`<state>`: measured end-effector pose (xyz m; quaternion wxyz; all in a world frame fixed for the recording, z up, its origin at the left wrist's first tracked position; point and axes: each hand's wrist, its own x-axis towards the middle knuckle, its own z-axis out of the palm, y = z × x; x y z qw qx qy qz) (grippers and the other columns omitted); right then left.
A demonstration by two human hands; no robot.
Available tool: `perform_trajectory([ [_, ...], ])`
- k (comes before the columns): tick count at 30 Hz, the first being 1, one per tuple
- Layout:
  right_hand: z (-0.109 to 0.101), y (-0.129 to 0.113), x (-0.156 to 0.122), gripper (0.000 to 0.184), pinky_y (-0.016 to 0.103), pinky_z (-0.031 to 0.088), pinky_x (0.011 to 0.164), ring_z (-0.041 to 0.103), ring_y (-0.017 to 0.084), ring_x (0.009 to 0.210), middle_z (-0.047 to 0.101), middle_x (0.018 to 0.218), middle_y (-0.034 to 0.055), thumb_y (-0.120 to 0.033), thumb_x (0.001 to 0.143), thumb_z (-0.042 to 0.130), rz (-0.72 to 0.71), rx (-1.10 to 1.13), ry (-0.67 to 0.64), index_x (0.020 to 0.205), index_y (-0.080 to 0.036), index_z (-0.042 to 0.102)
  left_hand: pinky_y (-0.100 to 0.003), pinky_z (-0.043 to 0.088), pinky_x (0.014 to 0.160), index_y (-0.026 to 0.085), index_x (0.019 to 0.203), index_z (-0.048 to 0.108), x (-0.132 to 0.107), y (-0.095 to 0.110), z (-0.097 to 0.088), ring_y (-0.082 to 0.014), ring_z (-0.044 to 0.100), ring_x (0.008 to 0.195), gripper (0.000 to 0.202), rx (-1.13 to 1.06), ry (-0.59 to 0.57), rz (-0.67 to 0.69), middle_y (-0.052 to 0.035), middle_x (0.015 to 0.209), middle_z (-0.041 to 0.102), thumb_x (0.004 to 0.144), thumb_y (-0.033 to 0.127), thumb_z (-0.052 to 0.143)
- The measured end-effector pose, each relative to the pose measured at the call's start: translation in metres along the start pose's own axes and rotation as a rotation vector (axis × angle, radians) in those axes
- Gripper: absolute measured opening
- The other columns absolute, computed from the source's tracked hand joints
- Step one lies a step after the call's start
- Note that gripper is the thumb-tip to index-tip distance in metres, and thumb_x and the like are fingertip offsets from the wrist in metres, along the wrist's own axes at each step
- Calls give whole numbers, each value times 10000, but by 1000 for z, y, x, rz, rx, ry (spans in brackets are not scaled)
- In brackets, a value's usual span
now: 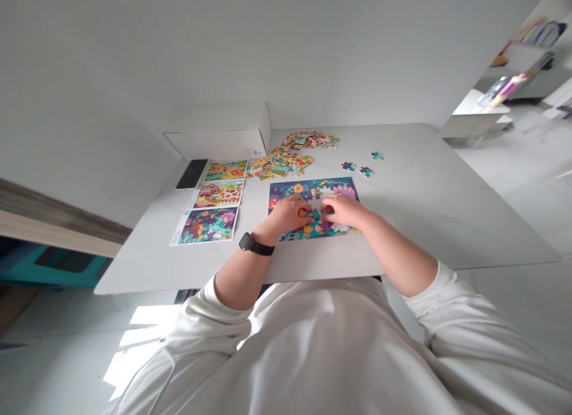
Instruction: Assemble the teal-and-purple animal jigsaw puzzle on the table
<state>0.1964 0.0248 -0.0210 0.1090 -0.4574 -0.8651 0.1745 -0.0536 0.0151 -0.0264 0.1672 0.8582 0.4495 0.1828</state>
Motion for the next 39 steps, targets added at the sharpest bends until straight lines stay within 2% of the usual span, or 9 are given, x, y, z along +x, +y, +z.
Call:
perform_trajectory([
  [6,1,-4,2,185,281,427,743,698,208,903,789,974,40,-284,882,862,68,50,-12,1035,-220,780,-394,571,970,226,1050,804,0,6,2,-278,719,1020,291,46,7,-22,-109,1153,737,843,420,866],
  [10,4,-5,8,386,285,429,710,716,206,867,801,960,17,-341,867,891,191,64,14,1216,-245,754,-427,563,969,210,1048,757,5,5,10,-316,719,1060,280,91,51,-73,-124,1126,740,878,420,829],
  [18,5,-9,13,332,298,461,731,748,226,934,819,1013,12,-369,905,858,294,80,6,1202,-264,752,-410,564,944,241,1026,717,13,-5,16,-303,730,1023,182,16,92,-92,-101,1093,769,899,372,725],
  [25,4,-1,13,229,291,486,763,751,200,887,826,941,15,-286,975,759,247,124,113,1203,-269,768,-351,543,798,227,1352,645,8,1,7,-269,739,859,448,-155,178,-201,-54,925,770,928,372,655],
  [29,-32,26,10,75,257,488,766,751,171,869,832,931,13,-285,990,738,286,143,276,1017,-253,800,-300,512,724,242,1164,705,6,1,-3,-222,707,783,302,-262,334,-275,-38,875,769,1002,417,519],
  [31,-57,48,8,206,256,484,744,746,178,844,823,877,28,-370,1016,711,368,105,327,891,-227,792,-279,480,672,238,989,694,6,1,-7,-200,668,725,283,-313,385,-319,-24,806,750,1001,465,525],
  [33,-79,72,7,401,262,489,723,733,176,767,809,806,40,-421,1099,563,492,104,316,842,-213,790,-265,427,611,235,840,638,5,1,-10,-175,603,646,331,-338,420,-360,-2,701,695,977,530,579],
  [36,-99,106,9,270,253,506,789,761,186,902,853,992,58,-271,1066,582,606,25,341,966,-218,827,-267,373,561,235,711,547,4,5,-11,-155,538,568,463,-358,438,-380,11,592,605,996,598,568],
  [39,-102,127,20,240,259,515,882,766,206,1072,846,1199,81,-256,1004,675,659,-51,341,1186,-227,828,-274,416,579,232,743,563,3,7,-10,-157,561,560,513,-410,437,-341,-1,593,607,1076,600,435],
])
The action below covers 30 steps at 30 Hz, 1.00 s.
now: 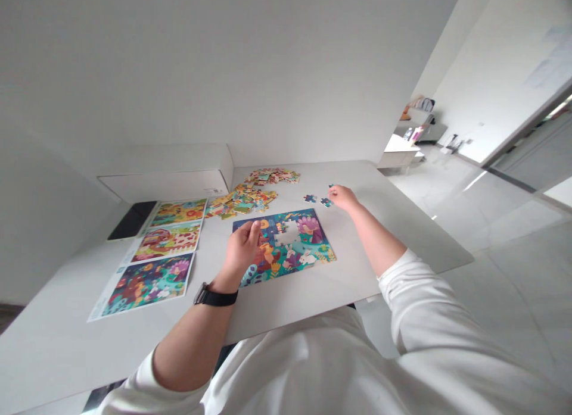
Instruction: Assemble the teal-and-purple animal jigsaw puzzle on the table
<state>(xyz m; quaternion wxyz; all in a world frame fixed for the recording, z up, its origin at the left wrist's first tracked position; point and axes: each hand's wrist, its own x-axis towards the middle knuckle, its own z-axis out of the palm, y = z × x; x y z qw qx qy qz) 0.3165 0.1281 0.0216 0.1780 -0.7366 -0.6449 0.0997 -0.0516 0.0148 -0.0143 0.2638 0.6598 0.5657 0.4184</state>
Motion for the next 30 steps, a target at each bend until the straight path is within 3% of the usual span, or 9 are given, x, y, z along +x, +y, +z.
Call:
perform_trajectory([
  [3,13,-5,16,314,277,527,917,760,230,1138,826,1270,107,-347,961,748,-17,-78,-30,1245,-240,830,-273,457,598,222,1089,640,-1,-2,2,-159,580,567,408,-93,53,35,27,639,621,1086,583,450],
  [5,22,-14,25,371,323,542,943,742,271,1188,796,1336,136,-423,904,816,-13,-143,-34,1240,-267,841,-275,478,613,220,1335,573,0,-3,3,-160,595,584,453,-139,80,56,43,677,631,1084,585,476],
  [7,30,-23,32,428,392,553,978,721,320,1231,761,1396,170,-471,852,868,14,-187,-25,1237,-285,849,-282,494,629,227,1430,525,0,-4,3,-159,604,596,503,-154,80,64,47,696,632,1088,593,481],
  [10,36,-33,39,413,452,556,1010,712,356,1254,747,1411,189,-461,833,889,44,-202,-60,1205,-286,866,-286,503,638,230,1453,520,0,-5,3,-155,602,598,517,-169,61,62,47,704,622,1092,598,482],
  [15,38,-38,43,341,426,567,989,741,326,1192,792,1335,137,-389,778,921,43,-173,-152,1104,-297,879,-286,507,651,224,1510,485,-1,-6,3,-158,603,628,567,-200,27,47,36,737,622,1097,613,470],
  [20,41,-38,36,266,391,563,975,754,269,1130,824,1251,77,-284,815,868,68,-61,-67,1077,-272,821,-288,527,680,239,1564,455,-2,-7,4,-163,614,661,631,-218,-9,50,34,761,624,1084,648,484],
  [24,42,-39,20,82,315,555,884,752,206,953,823,1014,46,-225,846,772,35,262,11,922,-215,741,-280,533,673,241,1514,530,-3,-4,3,-162,622,683,602,-268,-34,53,16,785,644,1077,654,496],
  [27,41,-43,-3,201,308,554,831,715,189,836,759,859,9,-277,772,818,-52,607,-18,908,-207,688,-279,541,663,229,1379,647,-3,0,2,-158,615,670,551,-302,-42,47,12,760,640,1059,663,530],
  [30,40,-54,-37,364,318,554,801,677,180,775,704,783,-25,-370,726,867,-198,874,-136,1008,-217,696,-285,560,709,222,1283,705,-4,2,3,-168,648,721,537,-315,-69,62,10,761,641,1024,679,595],
])
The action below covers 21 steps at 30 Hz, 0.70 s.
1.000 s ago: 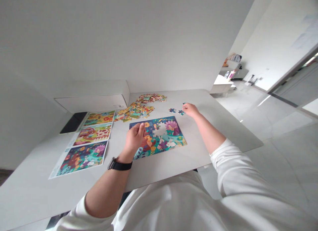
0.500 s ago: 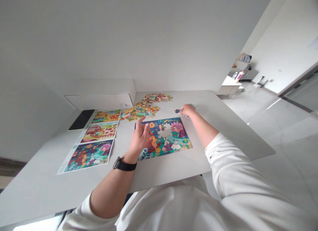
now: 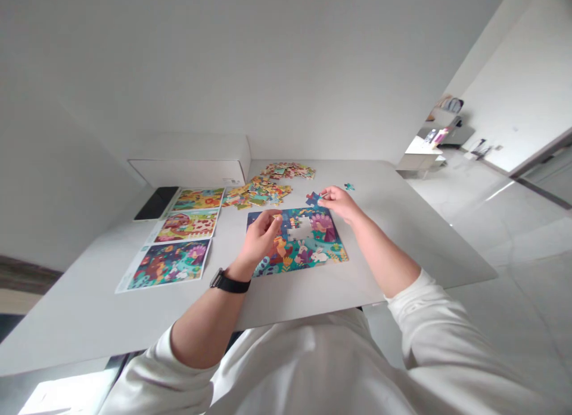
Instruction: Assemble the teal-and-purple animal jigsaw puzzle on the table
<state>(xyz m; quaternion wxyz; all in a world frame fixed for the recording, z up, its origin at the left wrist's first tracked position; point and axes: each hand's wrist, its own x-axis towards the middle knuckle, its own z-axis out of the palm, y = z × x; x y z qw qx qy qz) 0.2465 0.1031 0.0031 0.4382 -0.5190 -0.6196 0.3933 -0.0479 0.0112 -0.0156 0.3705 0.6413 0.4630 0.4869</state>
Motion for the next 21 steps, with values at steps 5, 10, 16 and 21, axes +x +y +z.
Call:
perform_trajectory([
  [5,29,-19,-41,443,300,543,689,647,168,723,700,811,-17,-453,716,906,13,123,-169,1055,-234,723,-286,553,734,203,1254,714,1,-6,3,-180,680,795,557,-23,-44,8,-25,863,705,1004,692,623],
  [10,48,-13,-54,401,272,503,624,621,149,678,709,811,-19,-447,742,884,29,125,-214,1051,-234,742,-300,565,764,183,1199,730,5,-17,4,-199,723,841,589,-17,-60,-19,-77,964,786,963,718,658],
  [16,57,-3,-58,275,293,526,734,685,155,717,763,811,-10,-326,799,824,13,53,-265,1043,-218,757,-293,539,715,186,984,774,7,-16,2,-212,718,820,500,122,-127,-26,-76,913,802,905,677,728],
  [21,55,-5,-58,187,307,560,764,719,166,735,807,857,18,-324,872,784,18,16,-267,1031,-228,765,-272,465,612,193,859,765,7,-11,2,-180,645,692,461,200,-130,-61,-30,735,732,866,654,744],
])
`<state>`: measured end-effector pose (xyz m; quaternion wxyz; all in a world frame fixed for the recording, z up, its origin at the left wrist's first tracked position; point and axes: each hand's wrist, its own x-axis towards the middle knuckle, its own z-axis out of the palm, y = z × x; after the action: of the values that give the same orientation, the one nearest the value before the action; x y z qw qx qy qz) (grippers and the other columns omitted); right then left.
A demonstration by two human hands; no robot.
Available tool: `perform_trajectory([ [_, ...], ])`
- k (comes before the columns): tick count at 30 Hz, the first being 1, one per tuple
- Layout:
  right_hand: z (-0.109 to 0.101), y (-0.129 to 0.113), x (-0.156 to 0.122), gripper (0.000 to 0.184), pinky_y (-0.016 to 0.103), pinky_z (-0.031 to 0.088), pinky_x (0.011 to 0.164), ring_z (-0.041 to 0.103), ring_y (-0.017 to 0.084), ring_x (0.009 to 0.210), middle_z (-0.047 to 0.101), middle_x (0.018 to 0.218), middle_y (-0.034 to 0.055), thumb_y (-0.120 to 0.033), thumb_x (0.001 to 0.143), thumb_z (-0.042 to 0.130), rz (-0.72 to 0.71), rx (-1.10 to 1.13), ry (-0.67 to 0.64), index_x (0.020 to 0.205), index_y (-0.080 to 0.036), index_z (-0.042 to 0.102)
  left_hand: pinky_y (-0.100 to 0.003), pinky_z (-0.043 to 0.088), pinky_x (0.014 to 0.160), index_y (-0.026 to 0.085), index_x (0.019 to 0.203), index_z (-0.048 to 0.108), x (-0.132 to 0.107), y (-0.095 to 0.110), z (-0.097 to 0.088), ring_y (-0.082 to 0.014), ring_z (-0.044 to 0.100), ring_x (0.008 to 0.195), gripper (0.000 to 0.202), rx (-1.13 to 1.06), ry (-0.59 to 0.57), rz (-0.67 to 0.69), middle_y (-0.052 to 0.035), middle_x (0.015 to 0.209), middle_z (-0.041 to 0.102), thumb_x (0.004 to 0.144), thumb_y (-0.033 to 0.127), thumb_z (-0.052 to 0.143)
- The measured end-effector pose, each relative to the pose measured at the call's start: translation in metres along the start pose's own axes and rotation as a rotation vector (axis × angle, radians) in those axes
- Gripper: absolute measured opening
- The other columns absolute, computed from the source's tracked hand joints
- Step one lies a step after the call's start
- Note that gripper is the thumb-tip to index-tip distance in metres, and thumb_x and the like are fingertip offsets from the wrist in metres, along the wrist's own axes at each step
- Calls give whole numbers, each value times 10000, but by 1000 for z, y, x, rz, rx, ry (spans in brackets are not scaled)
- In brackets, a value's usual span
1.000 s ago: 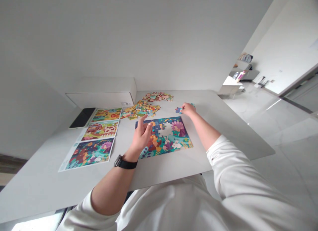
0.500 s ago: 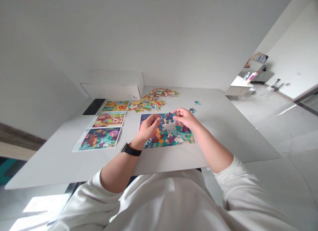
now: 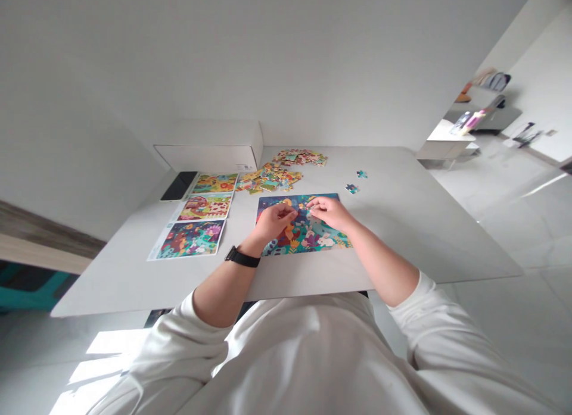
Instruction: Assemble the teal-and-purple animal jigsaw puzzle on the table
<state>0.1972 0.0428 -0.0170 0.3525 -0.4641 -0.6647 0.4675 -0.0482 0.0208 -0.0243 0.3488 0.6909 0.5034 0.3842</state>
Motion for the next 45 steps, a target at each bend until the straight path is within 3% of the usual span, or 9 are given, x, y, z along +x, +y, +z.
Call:
perform_trajectory([
  [3,-9,1,2,173,320,584,742,728,181,719,824,874,47,-403,936,734,26,27,109,936,-230,732,-264,446,587,191,829,750,0,0,0,-166,620,656,464,-21,69,-41,-25,718,724,827,654,770],
  [9,-32,6,5,424,303,550,683,694,186,632,755,674,44,-525,1052,537,16,-115,275,779,-228,668,-261,478,588,185,832,720,1,4,-1,-161,630,636,502,-178,133,-96,-35,704,722,801,679,798],
  [13,-37,10,10,205,317,567,752,714,177,717,826,909,35,-348,1014,534,-48,-127,386,1031,-239,707,-263,481,586,191,809,705,0,8,-1,-162,630,630,509,-181,142,-100,-25,670,699,790,688,814],
  [16,-37,15,13,290,361,581,859,739,194,827,828,1023,36,-275,944,600,-96,-181,445,1218,-255,692,-263,478,586,192,818,706,0,9,0,-159,625,625,517,-188,139,-101,-21,671,698,784,696,813],
  [21,-34,20,14,387,403,592,913,760,222,887,808,996,35,-338,934,648,-100,-171,409,1312,-262,675,-265,475,593,189,833,715,-1,8,-1,-160,630,638,526,-171,133,-102,-29,702,720,789,705,808],
  [29,-28,18,8,233,375,586,928,772,223,942,818,973,33,-331,933,699,-76,-132,296,1151,-255,728,-274,479,602,185,868,732,1,2,0,-167,646,656,565,-152,110,-87,-46,760,757,799,742,794],
  [35,-17,19,7,247,339,587,802,735,197,816,823,990,48,-427,942,728,-50,-76,165,1106,-246,762,-282,525,659,183,909,754,3,-6,1,-189,691,725,569,-165,67,-62,-59,819,786,810,742,783],
  [39,-7,14,3,285,332,573,821,741,208,881,824,1001,51,-471,927,741,-103,-67,36,1094,-242,768,-293,526,675,188,906,779,4,-11,1,-203,696,743,514,-70,50,-35,-56,822,788,864,700,744],
  [45,2,9,-2,298,290,531,699,669,175,722,766,834,5,-516,884,760,-105,-93,-23,978,-234,733,-287,535,716,199,1029,821,5,-15,2,-215,727,827,446,-38,-10,-29,-66,927,822,927,609,677],
])
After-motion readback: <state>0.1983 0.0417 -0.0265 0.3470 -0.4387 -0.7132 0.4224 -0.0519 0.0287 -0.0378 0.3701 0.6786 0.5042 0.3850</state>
